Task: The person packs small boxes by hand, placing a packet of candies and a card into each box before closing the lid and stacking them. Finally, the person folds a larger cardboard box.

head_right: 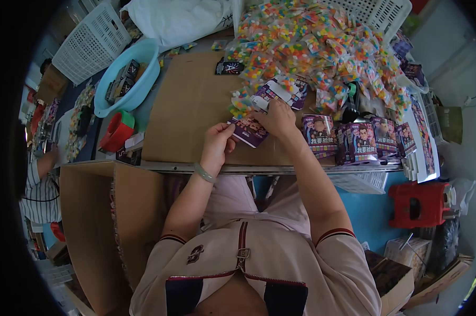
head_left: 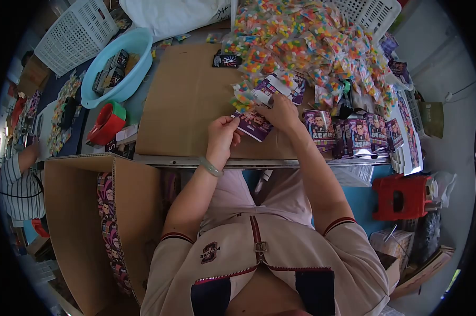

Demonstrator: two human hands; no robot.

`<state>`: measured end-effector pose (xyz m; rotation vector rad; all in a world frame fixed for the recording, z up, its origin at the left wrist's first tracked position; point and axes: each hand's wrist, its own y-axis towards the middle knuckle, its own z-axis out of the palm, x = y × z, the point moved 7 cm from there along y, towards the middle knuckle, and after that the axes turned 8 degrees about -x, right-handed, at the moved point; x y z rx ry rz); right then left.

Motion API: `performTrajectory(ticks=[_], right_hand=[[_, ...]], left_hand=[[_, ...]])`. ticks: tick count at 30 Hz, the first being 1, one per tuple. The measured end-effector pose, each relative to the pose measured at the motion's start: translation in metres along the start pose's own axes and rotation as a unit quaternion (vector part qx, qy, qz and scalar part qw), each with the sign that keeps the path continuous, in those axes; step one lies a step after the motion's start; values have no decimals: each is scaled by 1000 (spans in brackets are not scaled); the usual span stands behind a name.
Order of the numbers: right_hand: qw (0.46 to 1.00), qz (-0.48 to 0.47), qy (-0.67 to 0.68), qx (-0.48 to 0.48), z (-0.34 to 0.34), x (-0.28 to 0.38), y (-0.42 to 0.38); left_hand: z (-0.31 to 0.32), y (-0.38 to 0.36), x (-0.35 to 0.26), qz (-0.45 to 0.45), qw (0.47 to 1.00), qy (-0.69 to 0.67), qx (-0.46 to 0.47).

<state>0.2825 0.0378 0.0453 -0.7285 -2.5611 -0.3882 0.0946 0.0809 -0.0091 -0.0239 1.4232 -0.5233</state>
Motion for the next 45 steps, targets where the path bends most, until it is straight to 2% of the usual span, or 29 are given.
performTrajectory(ticks=[1,5,8,9,11,12,14,15,16,17,18,20,21,22,24,26,27,29,30,31,33,34,35,37,39,41,42,43,45], right_hand=[[999,14,2,41,2,0,0],[998,-19,-29,51,0,3,10],[992,-43,23,117,-3,13,12],[992,-45,24,113,-5,14,11],[989,-103,107,-9,-25,26,12],[988,-105,108,-11,-31,26,13],[983,-111,122,83,-37,29,11],[982,-135,106,84,-39,30,10],[981,-138,107,82,-41,33,6],[987,-136,70,45,-47,36,1],[990,-133,33,9,-52,38,-4],[971,-167,168,-7,-47,60,-26],[951,-187,245,-3,-49,75,-40],[948,-139,285,-8,-54,82,-54],[942,-155,295,-30,-58,91,-70],[927,-174,330,-26,-60,94,-90],[917,-176,359,-4,-59,94,-96],[921,-182,343,-12,-61,89,-111],[922,-259,240,-162,-85,93,-122],[884,-331,125,-305,-103,98,-139],[907,-273,147,-284,-85,74,-152],[938,-146,264,-170,-69,56,-151],[928,-11,370,-49,-48,39,-156],[925,-36,376,-46,-39,29,-171],[921,-58,384,-41,-38,18,-184],[935,-5,338,110,-31,12,-198],[946,-70,294,115,-35,13,-204],[946,-65,294,119,-36,9,-207],[888,-1,418,192,-31,3,-219]], left_hand=[[1,2,0,-16,1000,-25,1],[4,-7,-4,0,1000,-3,17],[-5,-15,-2,-3,999,31,2],[-8,-16,0,1,999,32,3],[-11,-21,0,4,1000,24,7],[-15,-23,-4,7,1000,25,7],[-15,-32,-4,-48,982,159,90],[-14,-38,-3,-45,982,160,88],[-16,-46,-30,176,949,263,-13],[-10,-66,-58,385,848,346,-114],[-4,-67,-63,388,847,344,-117],[9,-95,-94,550,770,293,-139],[10,-98,-93,549,770,294,-137],[11,-101,-92,545,776,288,-135],[7,-108,-89,537,784,285,-127],[-2,-110,-65,383,893,233,-52],[-5,-115,-54,367,898,239,-46],[-16,-111,-40,296,952,75,-25],[-23,-117,-39,292,956,18,-26],[-25,-124,-41,288,957,20,-30],[-30,-136,-46,275,957,-76,-40],[-32,-139,-41,273,958,-75,-39],[-31,-142,-34,276,959,-61,-28],[-35,-146,-18,280,959,-47,-18],[-41,-148,9,200,976,-83,17],[-46,-156,23,142,983,-113,25],[-47,-159,37,82,989,-102,72],[-45,-165,46,22,989,-90,119],[-50,-172,49,11,988,-83,130]])
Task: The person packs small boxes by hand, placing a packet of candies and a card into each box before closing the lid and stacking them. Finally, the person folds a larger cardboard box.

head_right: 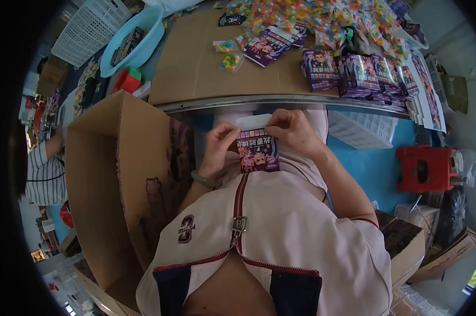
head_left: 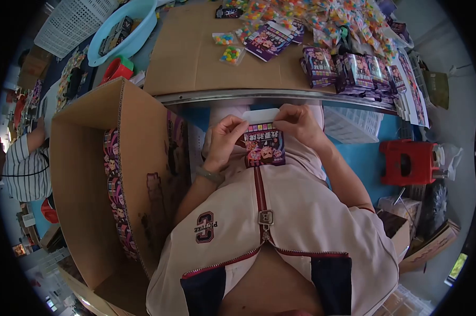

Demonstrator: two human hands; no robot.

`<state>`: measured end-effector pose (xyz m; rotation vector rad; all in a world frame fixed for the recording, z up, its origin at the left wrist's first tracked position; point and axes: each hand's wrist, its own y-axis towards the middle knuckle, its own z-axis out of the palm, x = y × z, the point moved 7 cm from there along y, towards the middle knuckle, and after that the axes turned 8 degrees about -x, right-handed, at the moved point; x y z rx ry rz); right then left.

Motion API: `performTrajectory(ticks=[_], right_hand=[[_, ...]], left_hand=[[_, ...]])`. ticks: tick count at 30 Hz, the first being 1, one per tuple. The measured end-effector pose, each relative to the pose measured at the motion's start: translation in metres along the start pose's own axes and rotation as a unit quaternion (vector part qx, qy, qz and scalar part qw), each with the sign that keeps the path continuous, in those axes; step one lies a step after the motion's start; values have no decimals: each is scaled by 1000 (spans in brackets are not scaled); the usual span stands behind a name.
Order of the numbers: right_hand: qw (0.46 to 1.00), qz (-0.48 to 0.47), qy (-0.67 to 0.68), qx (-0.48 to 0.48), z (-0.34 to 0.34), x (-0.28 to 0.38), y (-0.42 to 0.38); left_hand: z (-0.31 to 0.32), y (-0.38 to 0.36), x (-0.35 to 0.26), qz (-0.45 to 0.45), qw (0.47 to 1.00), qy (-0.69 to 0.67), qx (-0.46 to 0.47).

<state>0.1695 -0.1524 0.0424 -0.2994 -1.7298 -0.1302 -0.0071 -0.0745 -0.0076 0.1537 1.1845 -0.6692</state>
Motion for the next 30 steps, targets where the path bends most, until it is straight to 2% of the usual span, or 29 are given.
performTrajectory(ticks=[3,5,8,9,10,11,12,14,16,18,20,21,23,24,27,29,30], right_hand=[[996,3,83,-41,-1,1,-10],[997,24,70,-35,-3,1,-15],[999,-15,34,-15,-2,9,-25],[997,-68,-20,-23,-5,20,-31],[990,-119,-74,-30,-4,31,-37],[990,-120,-73,-32,-5,32,-40],[989,-128,-71,-30,-5,33,-42],[988,-134,-67,-31,-2,35,-48],[991,-108,-29,-69,-2,35,-48],[994,-87,-31,-60,-1,30,-46],[996,-67,-34,-52,1,30,-44],[996,-64,-14,-59,3,32,-43],[996,-61,4,-66,-1,35,-41],[996,-67,-7,-62,-2,35,-41],[996,-75,5,-55,-3,34,-45],[996,-70,30,-53,-6,28,-48],[996,-85,-10,-37,-7,26,-49]], left_hand=[[3,-6,-6,19,999,35,5],[11,-12,-25,153,978,140,19],[24,-23,-41,169,982,76,-25],[24,-24,-40,169,982,78,-22],[25,-25,-40,172,978,113,5],[28,-26,-39,177,973,147,32],[29,-26,-38,177,972,149,34],[41,-33,-42,210,966,112,104],[40,-32,-41,202,967,110,109],[40,-36,-41,196,968,108,110],[39,-37,-39,114,990,69,47],[43,-39,-46,118,990,68,48],[44,-37,-46,58,997,44,28],[43,-36,-46,55,997,43,28],[36,-27,-32,1,996,65,58],[38,-24,-28,56,989,44,132],[37,-25,-18,45,990,43,130]])
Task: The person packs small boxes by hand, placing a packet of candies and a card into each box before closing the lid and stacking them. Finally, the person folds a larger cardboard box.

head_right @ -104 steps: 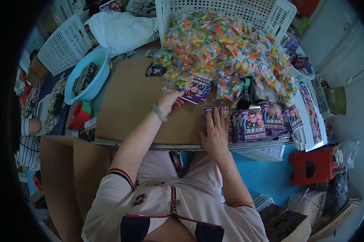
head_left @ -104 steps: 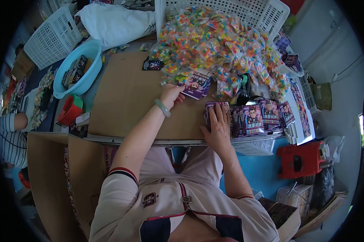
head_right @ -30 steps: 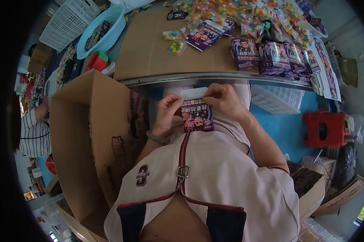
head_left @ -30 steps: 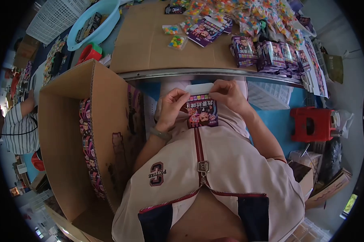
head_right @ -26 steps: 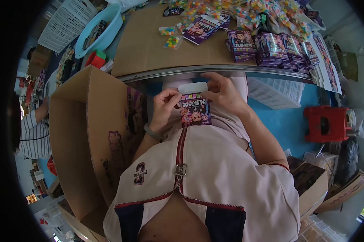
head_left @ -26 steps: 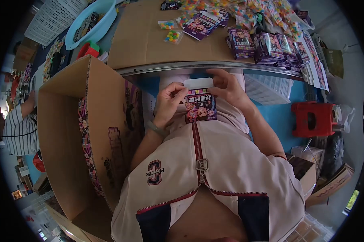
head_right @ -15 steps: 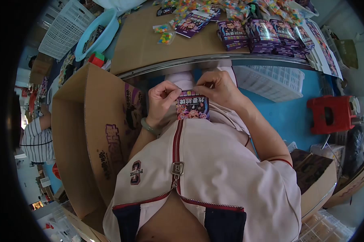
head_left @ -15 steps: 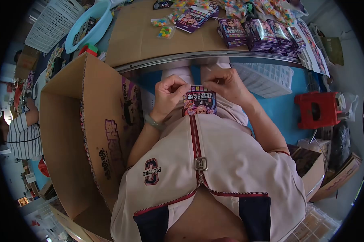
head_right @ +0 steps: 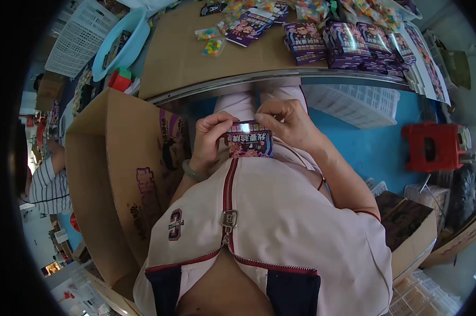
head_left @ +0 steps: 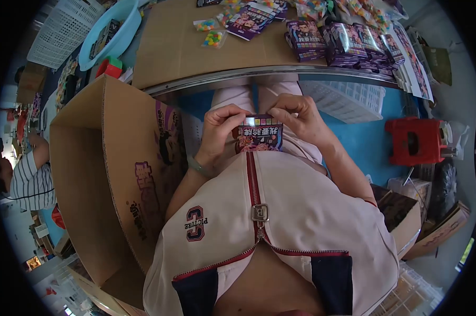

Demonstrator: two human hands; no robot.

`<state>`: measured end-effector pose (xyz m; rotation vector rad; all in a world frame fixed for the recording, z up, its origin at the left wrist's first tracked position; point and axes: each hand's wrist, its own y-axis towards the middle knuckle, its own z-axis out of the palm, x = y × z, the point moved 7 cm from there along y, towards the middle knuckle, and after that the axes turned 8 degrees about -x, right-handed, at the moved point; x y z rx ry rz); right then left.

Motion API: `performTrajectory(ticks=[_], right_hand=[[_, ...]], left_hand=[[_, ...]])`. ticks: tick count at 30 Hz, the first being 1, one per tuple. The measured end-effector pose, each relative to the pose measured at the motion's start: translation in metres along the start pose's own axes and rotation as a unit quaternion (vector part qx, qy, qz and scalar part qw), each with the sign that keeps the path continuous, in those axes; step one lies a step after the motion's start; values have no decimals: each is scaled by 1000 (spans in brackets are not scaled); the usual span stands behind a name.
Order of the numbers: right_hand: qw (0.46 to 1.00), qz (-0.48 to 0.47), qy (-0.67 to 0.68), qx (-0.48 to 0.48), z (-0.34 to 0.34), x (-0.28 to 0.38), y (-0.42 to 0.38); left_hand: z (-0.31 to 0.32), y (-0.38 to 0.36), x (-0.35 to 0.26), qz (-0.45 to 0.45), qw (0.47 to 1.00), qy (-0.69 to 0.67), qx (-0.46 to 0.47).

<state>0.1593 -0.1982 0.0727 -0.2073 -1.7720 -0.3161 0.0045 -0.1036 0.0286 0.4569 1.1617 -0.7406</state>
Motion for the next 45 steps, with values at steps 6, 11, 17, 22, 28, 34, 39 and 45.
performTrajectory(ticks=[6,11,17,22,28,34,39,45], right_hand=[[986,-49,-117,112,2,2,1],[915,-217,-322,112,34,26,41],[881,-344,-316,75,76,33,144],[974,-124,-170,88,97,-7,209],[955,-138,-241,106,106,-24,221],[877,-137,-203,413,101,-7,248],[963,-43,-230,132,57,-53,383],[941,-146,-304,3,48,-76,459]], left_hand=[[-18,1,29,-39,996,-21,-72],[-52,34,11,-77,964,-136,-215],[-115,77,-35,20,939,-232,-255],[-134,75,-64,294,837,272,-372],[-105,96,-64,303,781,418,-352],[-110,101,-49,261,772,391,-428],[-106,96,-53,288,742,415,-441],[-122,99,-30,244,809,332,-419]])
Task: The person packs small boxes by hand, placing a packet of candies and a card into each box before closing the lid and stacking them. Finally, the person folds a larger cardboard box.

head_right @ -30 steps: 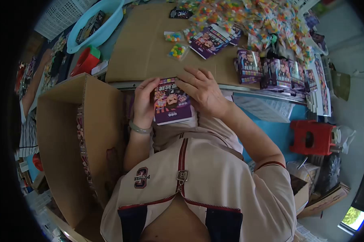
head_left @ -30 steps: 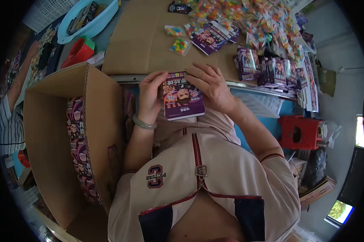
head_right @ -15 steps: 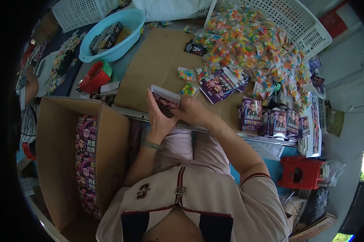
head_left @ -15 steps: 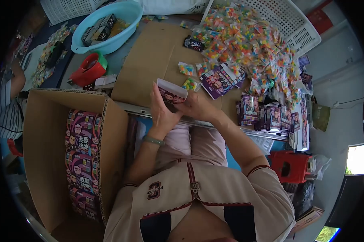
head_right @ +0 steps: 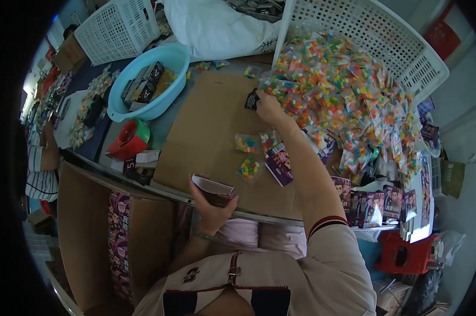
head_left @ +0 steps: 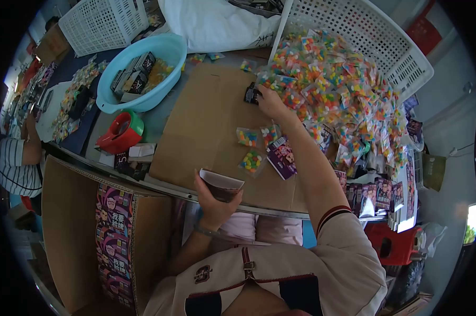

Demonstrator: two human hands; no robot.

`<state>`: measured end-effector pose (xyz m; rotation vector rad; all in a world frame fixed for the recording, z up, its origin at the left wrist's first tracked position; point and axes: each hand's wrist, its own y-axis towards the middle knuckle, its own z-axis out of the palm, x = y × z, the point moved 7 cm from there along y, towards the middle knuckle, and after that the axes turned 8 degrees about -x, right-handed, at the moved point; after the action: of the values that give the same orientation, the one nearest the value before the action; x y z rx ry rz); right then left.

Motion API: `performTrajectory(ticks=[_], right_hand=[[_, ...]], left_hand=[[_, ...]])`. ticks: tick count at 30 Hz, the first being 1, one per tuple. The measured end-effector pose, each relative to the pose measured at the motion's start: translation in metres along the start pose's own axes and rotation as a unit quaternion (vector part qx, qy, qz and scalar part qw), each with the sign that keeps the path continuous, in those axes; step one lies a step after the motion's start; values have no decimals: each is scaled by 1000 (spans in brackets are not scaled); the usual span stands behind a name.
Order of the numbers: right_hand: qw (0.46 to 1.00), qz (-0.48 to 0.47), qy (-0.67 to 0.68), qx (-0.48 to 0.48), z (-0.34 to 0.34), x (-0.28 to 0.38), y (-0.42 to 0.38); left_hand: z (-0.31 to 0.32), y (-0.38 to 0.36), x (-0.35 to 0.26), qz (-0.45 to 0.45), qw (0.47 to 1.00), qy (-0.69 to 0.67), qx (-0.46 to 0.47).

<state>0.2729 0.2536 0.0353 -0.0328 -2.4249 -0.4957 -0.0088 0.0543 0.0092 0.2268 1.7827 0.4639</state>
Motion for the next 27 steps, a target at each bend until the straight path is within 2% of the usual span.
performTrajectory(ticks=[2,6,8,13,14,15,18,23,26,27], right_hand=[[993,84,-48,62,2,-18,12],[985,89,-120,85,28,-40,20],[978,38,-203,42,37,-35,22],[970,72,-228,30,53,-17,9],[966,89,-239,39,57,-9,3],[965,89,-241,44,62,1,-4],[968,72,-225,87,89,50,-31],[974,27,-198,106,116,109,-59],[986,-5,-125,113,86,116,-65],[983,-18,-159,92,66,115,-68]], left_hand=[[0,-3,0,-3,1000,1,1],[1,-1,-1,16,1000,16,13],[1,0,-1,15,1000,18,11],[3,0,-3,10,999,19,32],[4,1,-5,37,999,25,23],[4,0,-8,62,997,33,13],[3,4,-10,17,999,26,28],[4,6,-9,18,999,32,15],[-6,7,-16,60,998,19,-8],[-10,6,-20,88,996,-4,-31]])
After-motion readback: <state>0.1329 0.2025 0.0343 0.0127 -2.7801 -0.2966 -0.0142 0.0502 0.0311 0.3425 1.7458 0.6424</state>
